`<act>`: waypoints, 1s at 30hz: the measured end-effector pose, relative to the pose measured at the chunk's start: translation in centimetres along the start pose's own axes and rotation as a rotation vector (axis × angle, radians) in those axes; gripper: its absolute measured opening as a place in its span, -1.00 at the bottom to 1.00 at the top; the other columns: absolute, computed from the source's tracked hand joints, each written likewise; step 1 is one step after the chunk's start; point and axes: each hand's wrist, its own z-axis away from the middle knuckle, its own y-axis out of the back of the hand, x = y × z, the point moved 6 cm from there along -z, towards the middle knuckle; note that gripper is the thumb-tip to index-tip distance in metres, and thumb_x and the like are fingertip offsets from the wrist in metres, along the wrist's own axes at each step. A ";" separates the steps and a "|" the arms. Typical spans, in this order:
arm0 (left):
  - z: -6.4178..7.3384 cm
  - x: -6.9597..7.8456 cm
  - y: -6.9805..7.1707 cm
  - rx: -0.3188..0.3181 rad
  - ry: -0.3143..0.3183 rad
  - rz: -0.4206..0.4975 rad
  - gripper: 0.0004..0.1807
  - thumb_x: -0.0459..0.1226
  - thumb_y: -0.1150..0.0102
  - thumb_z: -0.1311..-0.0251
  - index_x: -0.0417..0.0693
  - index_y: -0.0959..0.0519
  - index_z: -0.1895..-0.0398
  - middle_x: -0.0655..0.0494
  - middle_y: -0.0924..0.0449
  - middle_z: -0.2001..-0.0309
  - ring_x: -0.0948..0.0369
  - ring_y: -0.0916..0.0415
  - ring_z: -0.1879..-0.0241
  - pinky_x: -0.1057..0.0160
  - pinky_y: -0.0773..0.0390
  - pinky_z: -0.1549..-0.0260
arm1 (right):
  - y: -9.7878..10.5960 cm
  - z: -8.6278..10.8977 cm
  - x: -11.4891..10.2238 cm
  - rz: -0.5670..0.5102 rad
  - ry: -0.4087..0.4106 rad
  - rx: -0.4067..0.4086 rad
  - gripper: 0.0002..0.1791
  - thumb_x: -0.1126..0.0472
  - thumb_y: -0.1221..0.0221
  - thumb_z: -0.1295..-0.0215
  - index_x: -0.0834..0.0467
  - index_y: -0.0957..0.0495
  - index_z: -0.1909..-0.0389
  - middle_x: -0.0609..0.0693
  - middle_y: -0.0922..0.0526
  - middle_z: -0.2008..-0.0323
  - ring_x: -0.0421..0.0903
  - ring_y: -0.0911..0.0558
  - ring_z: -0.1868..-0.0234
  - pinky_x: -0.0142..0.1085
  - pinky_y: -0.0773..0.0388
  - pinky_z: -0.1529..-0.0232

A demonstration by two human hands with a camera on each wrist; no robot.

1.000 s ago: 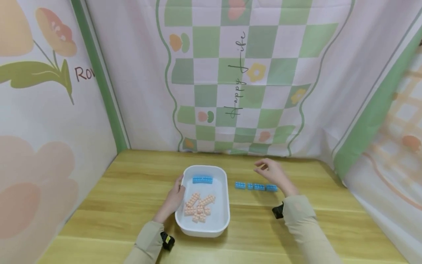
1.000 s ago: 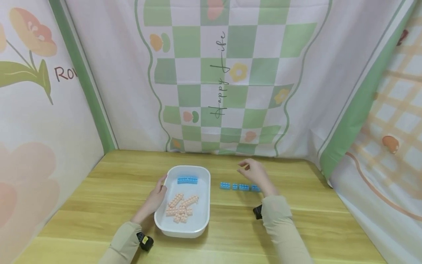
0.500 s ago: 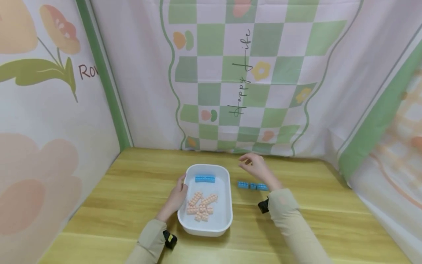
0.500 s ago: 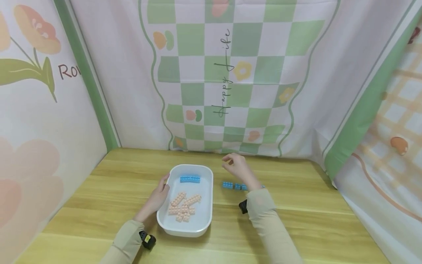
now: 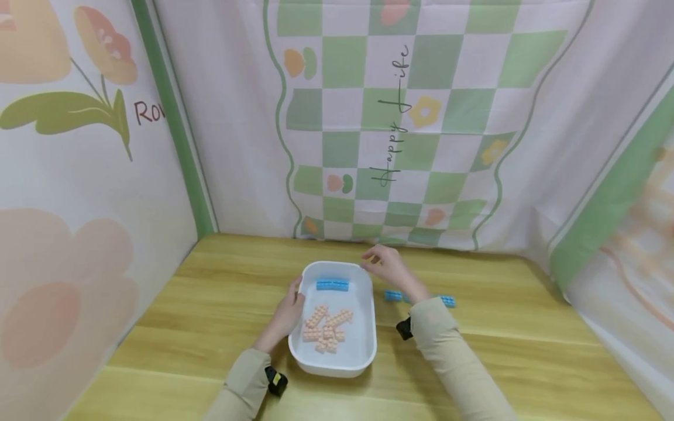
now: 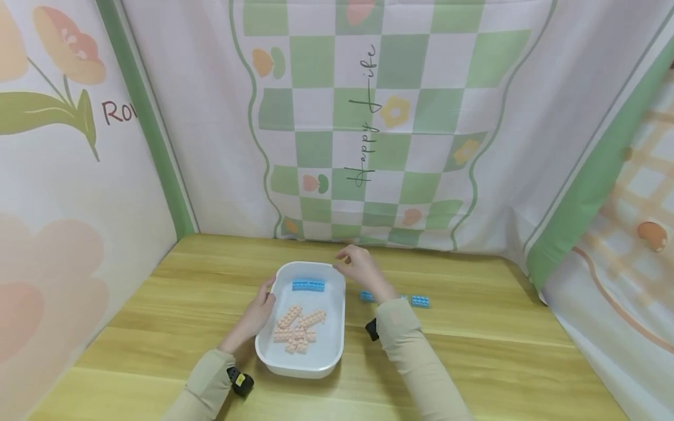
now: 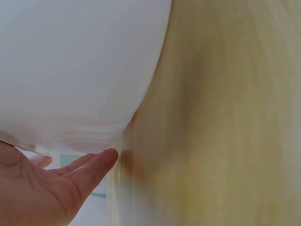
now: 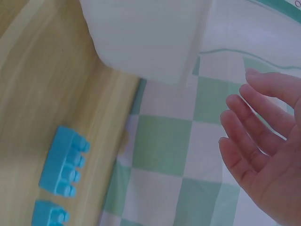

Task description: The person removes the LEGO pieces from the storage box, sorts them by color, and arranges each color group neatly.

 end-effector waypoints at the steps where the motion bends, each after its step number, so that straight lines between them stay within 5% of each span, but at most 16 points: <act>1: 0.0 0.0 0.0 0.000 0.001 0.002 -0.45 -0.21 0.38 -0.44 -0.06 0.06 -0.47 -0.34 -0.47 -0.06 0.02 -0.56 0.22 0.13 -0.61 0.29 | -0.3 -0.1 -0.1 0.001 0.004 -0.006 -0.72 0.23 -0.19 -0.23 0.30 -0.58 0.09 0.18 -0.61 0.11 0.07 -0.58 0.13 -0.13 -0.59 0.14; 12: -0.2 0.0 0.1 -0.005 0.006 0.029 -0.44 -0.21 0.37 -0.44 -0.05 0.06 -0.47 -0.35 -0.46 -0.08 0.02 -0.57 0.23 0.14 -0.63 0.33 | -2.6 -1.3 -1.4 0.043 0.077 -0.048 -0.74 0.22 -0.20 -0.22 0.29 -0.60 0.14 0.13 -0.62 0.19 0.04 -0.58 0.19 -0.16 -0.58 0.15; 30: -0.2 0.0 0.1 -0.003 0.007 0.023 -0.45 -0.22 0.37 -0.44 -0.06 0.05 -0.47 -0.37 -0.42 -0.12 -0.02 -0.56 0.18 0.13 -0.62 0.28 | -5.7 -2.2 -1.5 0.042 0.070 -0.108 -0.79 0.25 -0.21 -0.20 0.27 -0.62 0.18 0.13 -0.62 0.16 0.01 -0.58 0.19 -0.23 -0.57 0.21</act>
